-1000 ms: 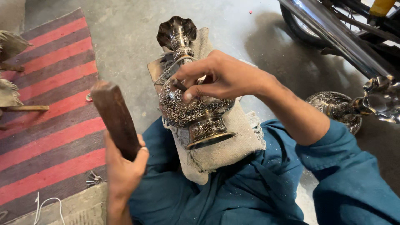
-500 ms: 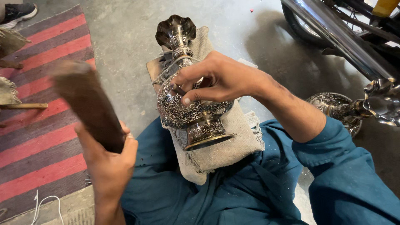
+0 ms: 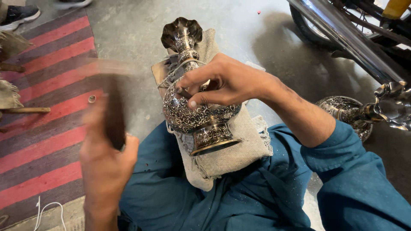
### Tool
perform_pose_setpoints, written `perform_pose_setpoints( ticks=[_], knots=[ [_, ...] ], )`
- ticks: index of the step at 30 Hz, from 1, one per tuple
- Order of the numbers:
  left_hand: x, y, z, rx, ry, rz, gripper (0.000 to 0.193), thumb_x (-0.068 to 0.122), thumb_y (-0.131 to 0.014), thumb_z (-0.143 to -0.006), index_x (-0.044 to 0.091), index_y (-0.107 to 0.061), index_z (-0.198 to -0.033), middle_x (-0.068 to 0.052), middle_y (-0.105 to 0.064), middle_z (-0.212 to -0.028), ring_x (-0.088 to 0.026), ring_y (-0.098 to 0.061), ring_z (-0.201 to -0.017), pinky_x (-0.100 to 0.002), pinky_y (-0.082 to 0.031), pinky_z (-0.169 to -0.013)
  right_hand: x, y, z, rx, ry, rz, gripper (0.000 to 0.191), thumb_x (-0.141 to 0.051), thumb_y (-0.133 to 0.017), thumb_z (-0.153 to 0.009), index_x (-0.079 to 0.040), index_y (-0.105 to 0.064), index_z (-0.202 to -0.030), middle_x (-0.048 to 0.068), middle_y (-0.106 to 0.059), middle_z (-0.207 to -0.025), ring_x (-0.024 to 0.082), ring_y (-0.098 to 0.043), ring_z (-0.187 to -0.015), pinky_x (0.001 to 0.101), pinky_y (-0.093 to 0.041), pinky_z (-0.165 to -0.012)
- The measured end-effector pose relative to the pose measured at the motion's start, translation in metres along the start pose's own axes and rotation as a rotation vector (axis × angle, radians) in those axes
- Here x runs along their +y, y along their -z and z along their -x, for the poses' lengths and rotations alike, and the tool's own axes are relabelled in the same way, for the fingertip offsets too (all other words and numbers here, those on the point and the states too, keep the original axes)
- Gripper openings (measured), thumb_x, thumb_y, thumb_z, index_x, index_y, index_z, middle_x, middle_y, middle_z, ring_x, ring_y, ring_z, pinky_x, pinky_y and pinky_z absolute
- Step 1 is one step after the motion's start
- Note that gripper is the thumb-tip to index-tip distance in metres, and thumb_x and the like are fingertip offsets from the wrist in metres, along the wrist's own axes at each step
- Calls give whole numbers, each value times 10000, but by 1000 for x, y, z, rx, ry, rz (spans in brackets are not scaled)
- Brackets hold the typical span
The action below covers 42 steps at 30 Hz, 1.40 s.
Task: The person sits cross-legged on the floor with an engraved metal vase resting on a cloth cushion on their lap. They hold a small punch against the vase surface with one hand and strike it repeatedly with a wooden mallet held in the other hand, repositioning the punch around the vase body, occasionally steadying the vase base.
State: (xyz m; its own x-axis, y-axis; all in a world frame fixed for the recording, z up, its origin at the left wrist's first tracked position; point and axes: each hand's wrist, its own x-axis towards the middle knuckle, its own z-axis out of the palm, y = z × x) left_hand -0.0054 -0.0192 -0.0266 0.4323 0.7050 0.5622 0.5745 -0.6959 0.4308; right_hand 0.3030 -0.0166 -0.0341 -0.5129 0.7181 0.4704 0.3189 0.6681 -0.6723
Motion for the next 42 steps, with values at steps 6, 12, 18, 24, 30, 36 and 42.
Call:
perform_pose_setpoints(
  ticks=[6,12,18,24,30,36,42],
  knots=[
    [-8,-6,5,-36,478,127,680,112,-701,-867,169,-408,-1478,-68,-653,-1106,-294,-694,-1040,-472,-537,-885,0,1,0,-10,-46,-17,378,-229,-782,-950,-26,-686,-1254,54,-790,-918,123,-758,-800,272,-610,-637],
    [-17,-8,7,4,273,74,682,78,-696,-922,156,-378,-1520,-73,-641,-1116,-264,-684,-965,-436,-529,-810,4,-1,-2,-11,9,-12,387,-239,-784,-960,-43,-683,-1278,52,-783,-937,132,-764,-843,296,-635,-745],
    [-17,-6,5,11,19,-85,744,4,-694,-878,178,-412,-1545,-140,-585,-1294,-348,-626,-1209,-479,-530,-1032,4,0,-1,-1,-1,-21,386,-241,-783,-958,-45,-684,-1276,53,-785,-939,142,-766,-849,327,-618,-813],
    [-15,-6,2,-126,46,-389,817,0,-747,-788,207,-489,-1534,-126,-613,-1027,-359,-642,-990,-499,-495,-891,2,-1,-1,-13,-17,-2,366,-236,-786,-953,-74,-700,-1270,40,-788,-889,132,-758,-811,318,-612,-828],
    [-22,-7,9,-122,137,-347,766,7,-726,-809,214,-514,-1516,-161,-663,-1119,-369,-667,-1084,-503,-523,-965,3,-4,3,33,-67,-146,375,-171,-745,-991,-72,-662,-1343,20,-770,-904,99,-758,-858,277,-632,-822],
    [-31,-14,26,-120,369,47,651,82,-704,-829,118,-441,-1423,-155,-744,-938,-348,-761,-876,-463,-585,-764,2,-8,11,112,-199,-122,386,-155,-773,-958,-45,-666,-1313,34,-786,-932,94,-741,-881,256,-654,-732],
    [-31,-22,26,-133,402,120,706,31,-684,-797,90,-425,-1451,-143,-735,-895,-288,-768,-806,-423,-589,-715,2,-5,4,64,-193,-70,372,-208,-792,-931,-61,-703,-1261,35,-795,-908,94,-765,-822,247,-660,-642]
  ],
)
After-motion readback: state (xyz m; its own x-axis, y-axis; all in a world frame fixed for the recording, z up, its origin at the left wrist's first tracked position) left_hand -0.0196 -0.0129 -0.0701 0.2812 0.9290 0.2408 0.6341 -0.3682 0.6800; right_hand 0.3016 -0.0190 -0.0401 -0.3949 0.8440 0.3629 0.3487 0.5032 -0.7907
